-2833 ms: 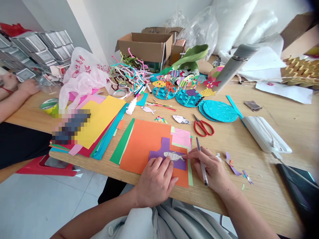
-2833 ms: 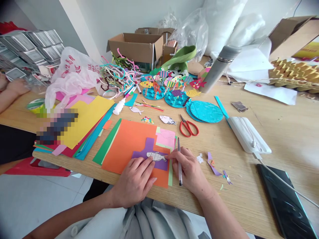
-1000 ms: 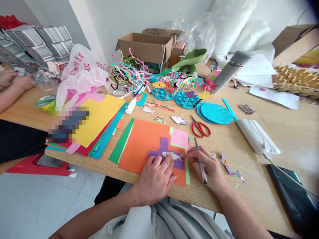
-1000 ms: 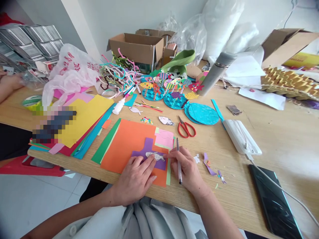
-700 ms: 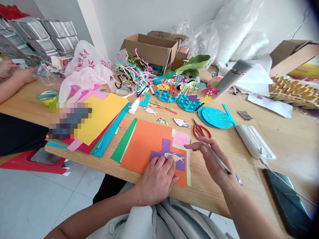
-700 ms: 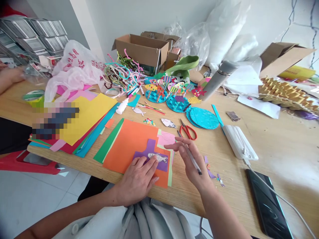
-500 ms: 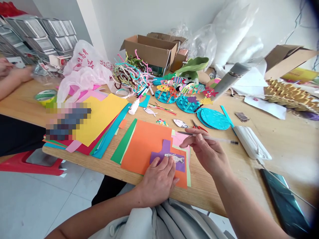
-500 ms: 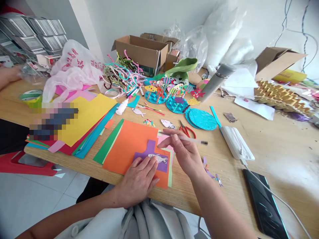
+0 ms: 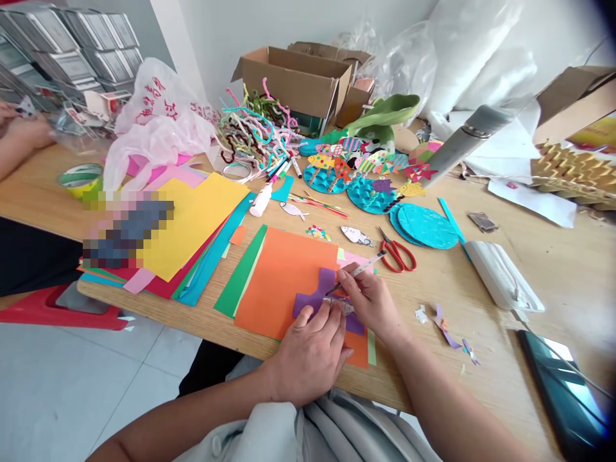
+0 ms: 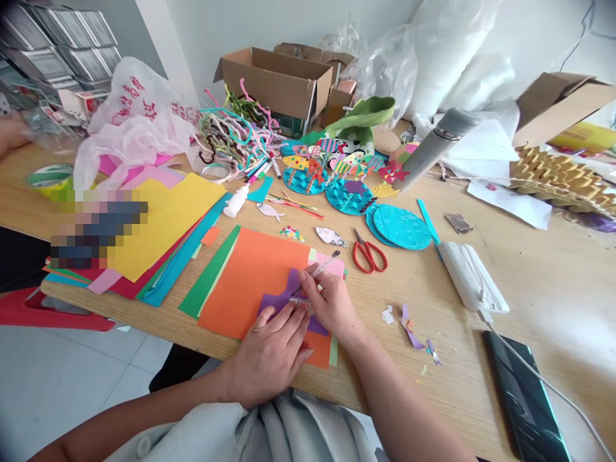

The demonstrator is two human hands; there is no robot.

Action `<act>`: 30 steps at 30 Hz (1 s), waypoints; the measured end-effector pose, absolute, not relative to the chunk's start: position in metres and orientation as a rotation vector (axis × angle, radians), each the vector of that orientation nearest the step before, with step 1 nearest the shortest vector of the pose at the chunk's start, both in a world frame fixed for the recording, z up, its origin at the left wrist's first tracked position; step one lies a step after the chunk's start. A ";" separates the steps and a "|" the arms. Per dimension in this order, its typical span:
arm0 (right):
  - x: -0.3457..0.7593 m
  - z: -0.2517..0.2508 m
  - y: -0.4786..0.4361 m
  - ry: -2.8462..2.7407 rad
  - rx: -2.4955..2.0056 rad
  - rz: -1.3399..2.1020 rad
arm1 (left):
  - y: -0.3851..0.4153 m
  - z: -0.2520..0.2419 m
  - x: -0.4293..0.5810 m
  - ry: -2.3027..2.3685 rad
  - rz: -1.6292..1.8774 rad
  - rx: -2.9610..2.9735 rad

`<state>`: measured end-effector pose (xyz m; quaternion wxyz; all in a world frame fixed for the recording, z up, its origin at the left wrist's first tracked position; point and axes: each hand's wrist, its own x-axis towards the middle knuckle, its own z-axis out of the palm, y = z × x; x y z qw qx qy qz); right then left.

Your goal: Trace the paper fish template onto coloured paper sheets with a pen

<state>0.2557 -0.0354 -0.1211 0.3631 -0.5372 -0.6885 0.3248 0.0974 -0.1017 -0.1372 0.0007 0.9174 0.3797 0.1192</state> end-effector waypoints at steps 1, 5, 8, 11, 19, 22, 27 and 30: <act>0.255 -0.121 -0.035 -1.793 -1.383 0.822 | -0.102 -0.137 0.097 1.189 0.376 2.878; 0.254 -0.120 -0.034 -1.823 -1.380 0.821 | -0.102 -0.136 0.097 1.182 0.373 2.872; 0.254 -0.121 -0.034 -1.823 -1.390 0.825 | -0.103 -0.136 0.097 1.187 0.375 2.863; 0.254 -0.121 -0.034 -1.821 -1.396 0.817 | -0.103 -0.136 0.097 1.182 0.377 2.863; 0.253 -0.121 -0.035 -1.839 -1.395 0.842 | -0.102 -0.135 0.097 1.182 0.377 2.868; 0.252 -0.121 -0.034 -1.840 -1.389 0.859 | -0.102 -0.136 0.097 1.182 0.384 2.859; 0.252 -0.121 -0.035 -1.848 -1.377 0.867 | -0.101 -0.136 0.097 1.180 0.393 2.862; 0.252 -0.121 -0.035 -1.857 -1.379 0.873 | -0.101 -0.135 0.097 1.178 0.393 2.861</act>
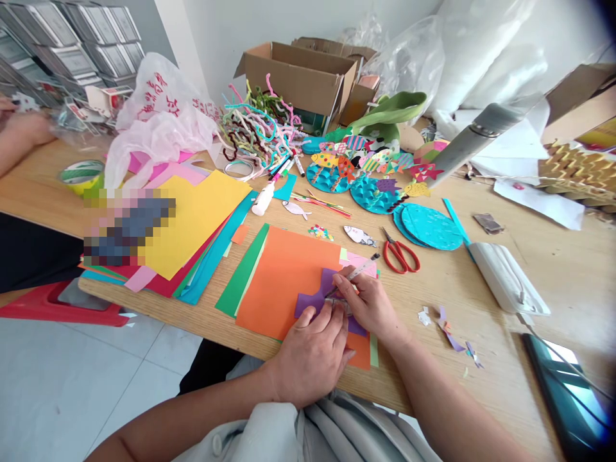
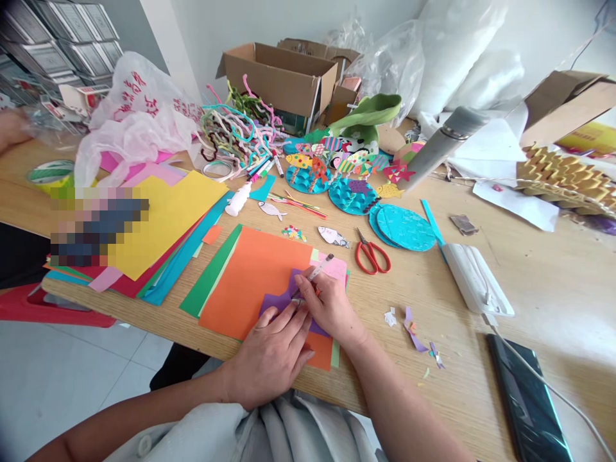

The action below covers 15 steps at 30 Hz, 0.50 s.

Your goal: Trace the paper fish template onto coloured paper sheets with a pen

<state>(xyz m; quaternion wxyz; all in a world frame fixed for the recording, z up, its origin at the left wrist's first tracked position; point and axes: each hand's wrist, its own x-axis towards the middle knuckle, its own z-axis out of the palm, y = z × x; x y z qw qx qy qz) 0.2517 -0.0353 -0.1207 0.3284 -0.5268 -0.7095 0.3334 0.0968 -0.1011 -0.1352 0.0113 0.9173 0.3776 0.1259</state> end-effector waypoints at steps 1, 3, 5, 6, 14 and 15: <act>0.252 -0.121 -0.035 -1.860 -1.380 0.873 | -0.101 -0.135 0.097 1.178 0.391 2.859; 0.252 -0.121 -0.035 -1.864 -1.380 0.872 | -0.102 -0.135 0.097 1.180 0.385 2.853; 0.252 -0.122 -0.034 -1.866 -1.381 0.867 | -0.102 -0.135 0.097 1.181 0.380 2.849; 0.252 -0.122 -0.034 -1.865 -1.382 0.864 | -0.102 -0.135 0.097 1.180 0.379 2.849; 0.253 -0.121 -0.034 -1.852 -1.410 0.834 | -0.101 -0.135 0.097 1.181 0.374 2.846; 0.254 -0.121 -0.034 -1.850 -1.418 0.829 | -0.101 -0.135 0.097 1.183 0.376 2.845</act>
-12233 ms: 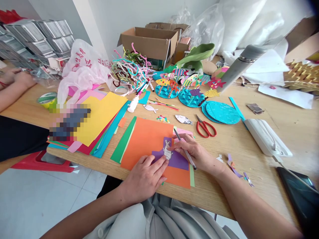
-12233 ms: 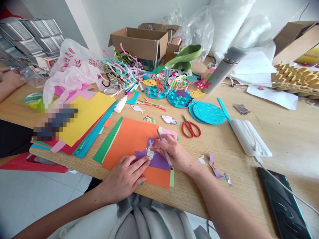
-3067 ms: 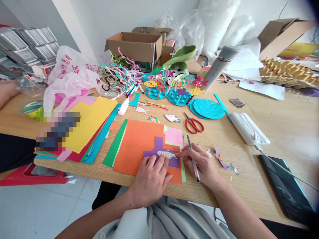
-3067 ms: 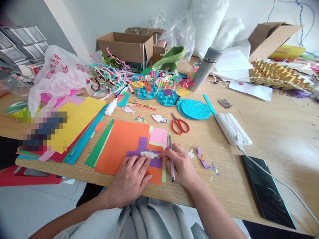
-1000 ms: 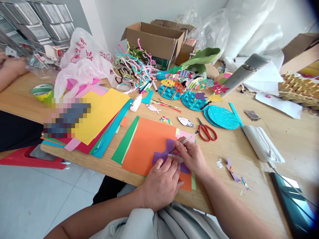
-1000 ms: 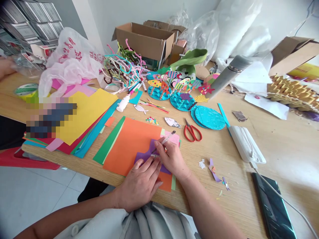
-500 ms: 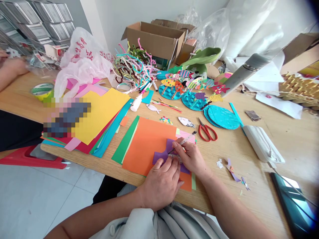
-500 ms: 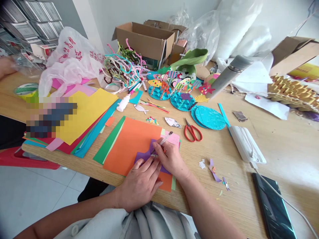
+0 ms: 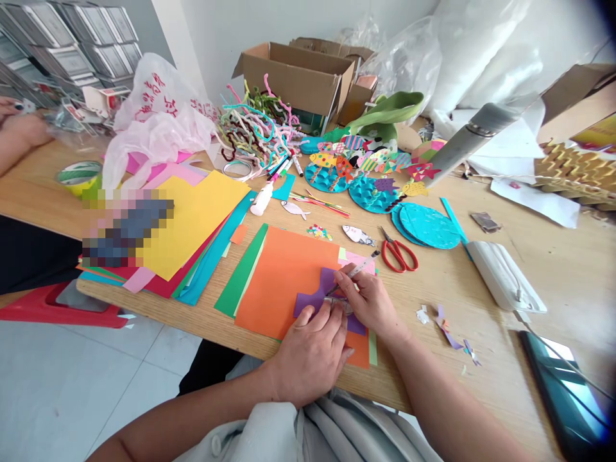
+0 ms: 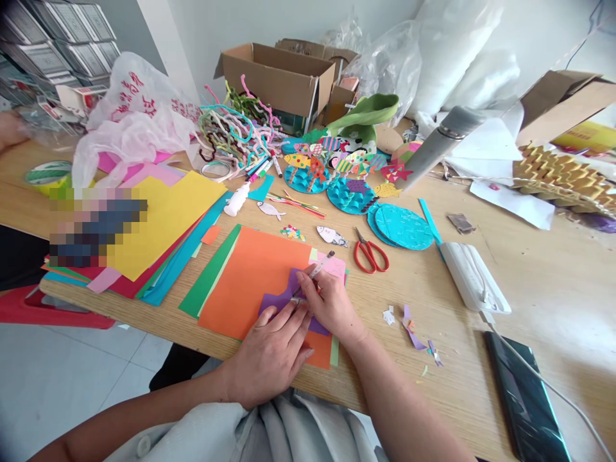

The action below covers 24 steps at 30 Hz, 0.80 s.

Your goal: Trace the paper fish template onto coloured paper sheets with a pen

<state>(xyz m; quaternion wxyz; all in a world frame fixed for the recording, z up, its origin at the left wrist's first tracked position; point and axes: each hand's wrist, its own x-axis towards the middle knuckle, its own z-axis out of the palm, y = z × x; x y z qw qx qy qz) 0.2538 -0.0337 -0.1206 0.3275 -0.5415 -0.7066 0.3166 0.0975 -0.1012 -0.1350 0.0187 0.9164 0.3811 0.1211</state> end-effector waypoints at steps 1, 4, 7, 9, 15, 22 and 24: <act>0.254 -0.121 -0.033 -1.849 -1.425 0.826 | -0.101 -0.135 0.098 1.185 0.378 2.845; 0.256 -0.122 -0.033 -1.850 -1.435 0.823 | -0.102 -0.135 0.098 1.184 0.375 2.846; 0.257 -0.122 -0.033 -1.856 -1.435 0.813 | -0.102 -0.136 0.098 1.190 0.368 2.849; 0.257 -0.122 -0.033 -1.859 -1.434 0.806 | -0.102 -0.136 0.098 1.193 0.367 2.852; 0.260 -0.122 -0.032 -1.874 -1.461 0.779 | -0.102 -0.137 0.099 1.203 0.396 2.844; 0.264 -0.118 -0.031 -1.906 -1.479 0.835 | -0.102 -0.138 0.099 1.202 0.429 2.815; 0.265 -0.116 -0.030 -1.921 -1.471 0.849 | -0.102 -0.139 0.100 1.206 0.441 2.816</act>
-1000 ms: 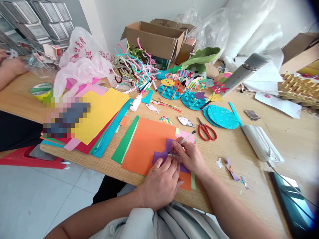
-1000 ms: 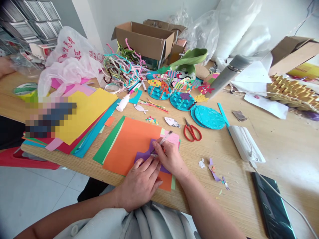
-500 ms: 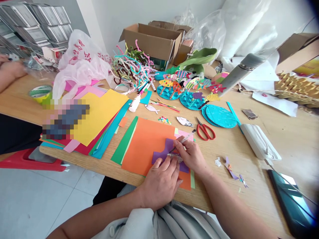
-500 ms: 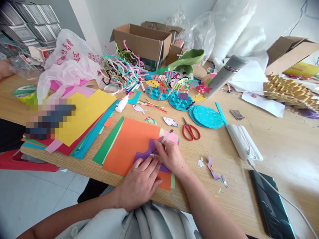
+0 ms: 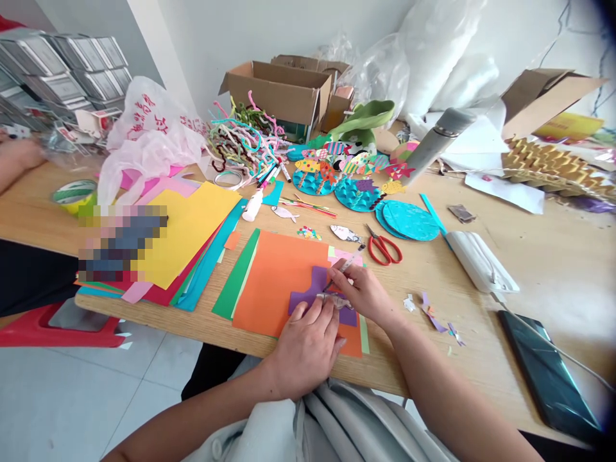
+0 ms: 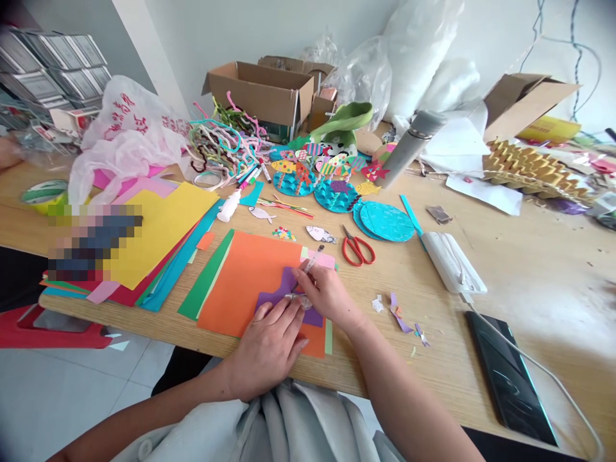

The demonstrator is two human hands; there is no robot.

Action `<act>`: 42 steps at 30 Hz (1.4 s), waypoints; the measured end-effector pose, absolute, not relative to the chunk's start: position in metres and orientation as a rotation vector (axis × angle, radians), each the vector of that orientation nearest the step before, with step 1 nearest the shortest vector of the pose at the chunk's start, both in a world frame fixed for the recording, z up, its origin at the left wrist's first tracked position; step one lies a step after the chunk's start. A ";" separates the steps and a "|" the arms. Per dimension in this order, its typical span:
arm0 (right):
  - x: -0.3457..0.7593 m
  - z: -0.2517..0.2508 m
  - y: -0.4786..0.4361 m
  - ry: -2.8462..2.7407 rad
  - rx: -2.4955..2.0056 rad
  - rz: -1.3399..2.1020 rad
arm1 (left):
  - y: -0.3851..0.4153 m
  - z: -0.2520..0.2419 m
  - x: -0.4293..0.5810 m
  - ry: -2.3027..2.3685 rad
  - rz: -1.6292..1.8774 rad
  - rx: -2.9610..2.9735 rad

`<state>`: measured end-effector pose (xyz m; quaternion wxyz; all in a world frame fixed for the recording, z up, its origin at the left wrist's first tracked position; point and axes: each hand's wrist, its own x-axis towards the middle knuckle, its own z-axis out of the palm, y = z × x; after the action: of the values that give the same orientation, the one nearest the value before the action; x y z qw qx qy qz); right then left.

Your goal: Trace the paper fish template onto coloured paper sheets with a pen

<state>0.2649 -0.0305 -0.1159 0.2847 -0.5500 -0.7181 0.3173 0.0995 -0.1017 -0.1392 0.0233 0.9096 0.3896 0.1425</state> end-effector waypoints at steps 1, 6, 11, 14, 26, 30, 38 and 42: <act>0.265 -0.115 -0.030 -1.928 -1.460 0.854 | -0.102 -0.139 0.100 1.208 0.447 2.818; 0.269 -0.109 -0.031 -1.981 -1.427 0.865 | -0.101 -0.138 0.101 1.224 0.430 2.817; 0.272 -0.109 -0.036 -1.944 -1.424 0.896 | -0.101 -0.136 0.102 1.228 0.426 2.808; 0.273 -0.111 -0.039 -1.902 -1.439 0.870 | -0.102 -0.136 0.103 1.228 0.444 2.807; 0.278 -0.115 -0.041 -1.881 -1.491 0.770 | -0.099 -0.134 0.109 1.255 0.477 2.794; 0.277 -0.116 -0.040 -1.883 -1.455 0.725 | -0.100 -0.137 0.110 1.254 0.499 2.807; 0.278 -0.117 -0.042 -1.898 -1.506 0.752 | -0.099 -0.138 0.112 1.275 0.475 2.811; 0.279 -0.119 -0.041 -1.899 -1.493 0.753 | -0.098 -0.140 0.112 1.268 0.466 2.828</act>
<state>0.2794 -0.0409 -0.1188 0.3010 -0.5628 -0.7157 0.2836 0.1116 -0.0982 -0.1403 0.0039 0.9023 0.4047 0.1486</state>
